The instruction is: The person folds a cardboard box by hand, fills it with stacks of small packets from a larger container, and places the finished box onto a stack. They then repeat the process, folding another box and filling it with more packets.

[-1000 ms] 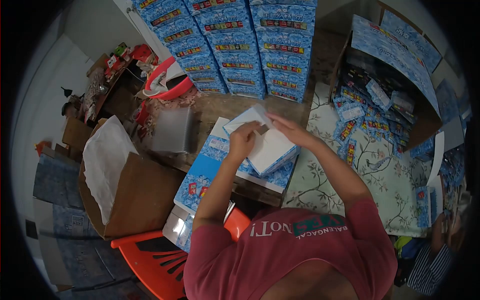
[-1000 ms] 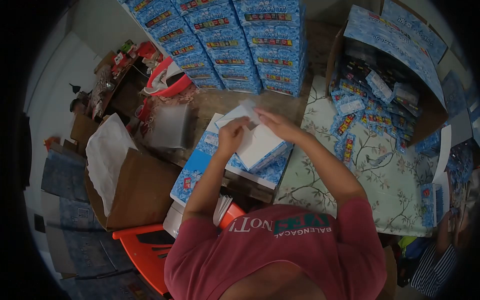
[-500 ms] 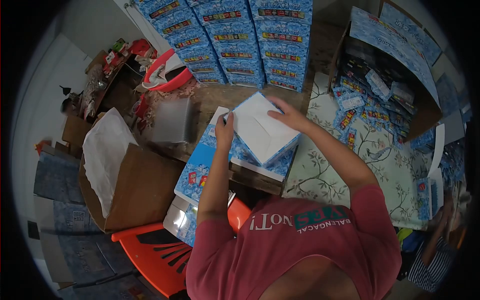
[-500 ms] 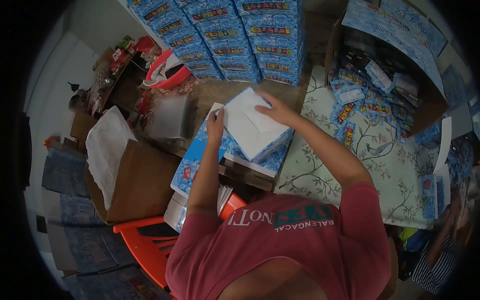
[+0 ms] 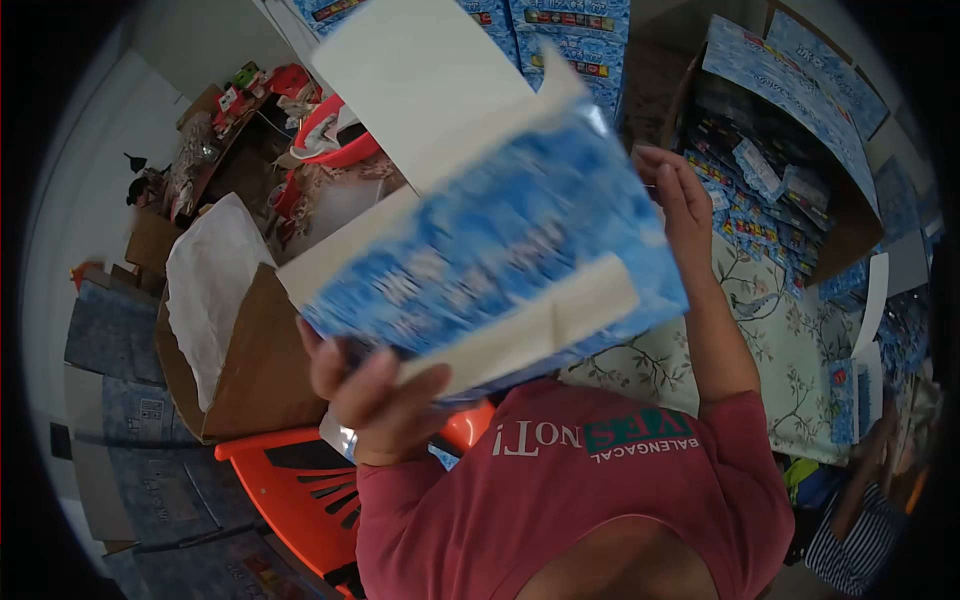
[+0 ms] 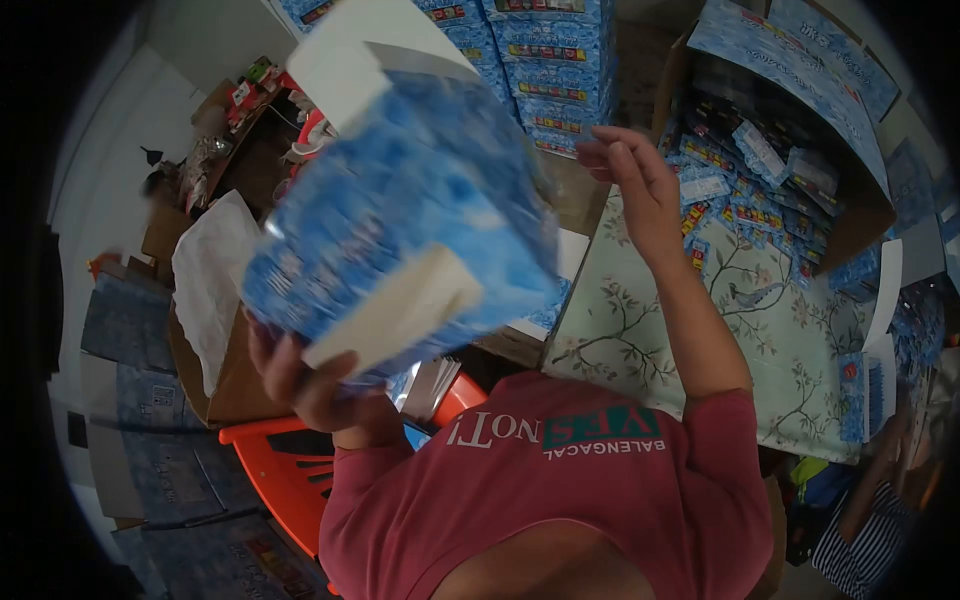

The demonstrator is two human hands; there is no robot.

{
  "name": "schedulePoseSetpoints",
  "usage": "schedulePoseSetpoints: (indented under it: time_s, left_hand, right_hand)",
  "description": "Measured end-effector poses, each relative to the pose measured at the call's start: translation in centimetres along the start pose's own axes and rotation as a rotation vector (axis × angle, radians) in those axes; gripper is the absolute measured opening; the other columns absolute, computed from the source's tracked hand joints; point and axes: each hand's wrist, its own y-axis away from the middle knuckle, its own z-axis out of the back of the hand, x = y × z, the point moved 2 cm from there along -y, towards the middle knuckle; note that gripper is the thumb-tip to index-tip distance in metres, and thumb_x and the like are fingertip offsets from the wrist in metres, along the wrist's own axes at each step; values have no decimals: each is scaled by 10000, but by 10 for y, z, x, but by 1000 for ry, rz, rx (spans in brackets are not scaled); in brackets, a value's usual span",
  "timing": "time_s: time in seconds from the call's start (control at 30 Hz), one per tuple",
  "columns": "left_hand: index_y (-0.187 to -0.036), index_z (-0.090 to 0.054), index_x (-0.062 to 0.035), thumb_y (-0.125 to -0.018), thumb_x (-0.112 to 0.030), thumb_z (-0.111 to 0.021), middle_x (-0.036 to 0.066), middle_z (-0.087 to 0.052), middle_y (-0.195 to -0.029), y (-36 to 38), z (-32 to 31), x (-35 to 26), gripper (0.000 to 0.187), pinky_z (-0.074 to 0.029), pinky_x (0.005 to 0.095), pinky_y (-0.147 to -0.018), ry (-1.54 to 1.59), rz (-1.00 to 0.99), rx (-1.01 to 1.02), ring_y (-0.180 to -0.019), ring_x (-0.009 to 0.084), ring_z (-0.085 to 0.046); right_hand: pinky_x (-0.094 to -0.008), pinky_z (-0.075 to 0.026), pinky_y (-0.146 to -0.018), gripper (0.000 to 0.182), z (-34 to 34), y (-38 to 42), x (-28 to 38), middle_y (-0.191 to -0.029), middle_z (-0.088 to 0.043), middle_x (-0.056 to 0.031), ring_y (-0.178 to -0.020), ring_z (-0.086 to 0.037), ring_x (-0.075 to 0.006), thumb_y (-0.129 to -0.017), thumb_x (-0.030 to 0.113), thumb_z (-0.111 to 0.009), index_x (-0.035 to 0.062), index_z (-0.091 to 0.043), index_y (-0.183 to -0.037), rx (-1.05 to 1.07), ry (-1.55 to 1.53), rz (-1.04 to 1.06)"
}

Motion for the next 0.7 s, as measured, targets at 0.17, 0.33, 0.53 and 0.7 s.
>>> schedulePoseSetpoints:
  time_s: [0.17, 0.33, 0.53, 0.7]
  left_hand:
    - [-967, -667, -145, -754, -156, -699, 49, -475, -1333, 94, -76, -30, 215, -220, 554, -1068, 33, -32, 676, -1337, 278, -286]
    - [-1028, -634, -83, -793, -67, -617, 54, -562, -1215, 168, -92, -22, 237, -277, 524, -1048, 472, 274, 959, -1244, 249, -433]
    - [-1013, -605, -40, -792, -104, -633, 147, -607, -1046, 201, -103, 175, 232, -444, 408, -832, -163, 777, 366, -967, 344, -563]
    - [-1174, -538, -52, -874, -244, -538, 152, -607, -1121, 272, -80, 324, 356, -447, 406, -888, -1111, 832, 560, -1064, 309, -564]
  right_hand:
    - [-273, -422, -891, 389, 4, 10, -44, -1095, -614, -88, -1034, -560, -155, -986, 316, -407, 7, -557, -1168, -123, -30, -223]
    - [-260, -418, -859, 328, 19, 47, -145, -1047, -608, -56, -975, -550, -129, -960, 260, -487, 18, -555, -1172, 81, 229, -429]
    - [-237, -428, -782, 307, 1, 67, -149, -957, -585, -28, -864, -528, -87, -912, 150, -565, 52, -541, -1202, 159, 272, -434]
    - [-236, -433, -770, 298, 5, 64, -145, -925, -582, -28, -845, -525, -84, -901, 125, -573, 54, -546, -1189, 127, 306, -460]
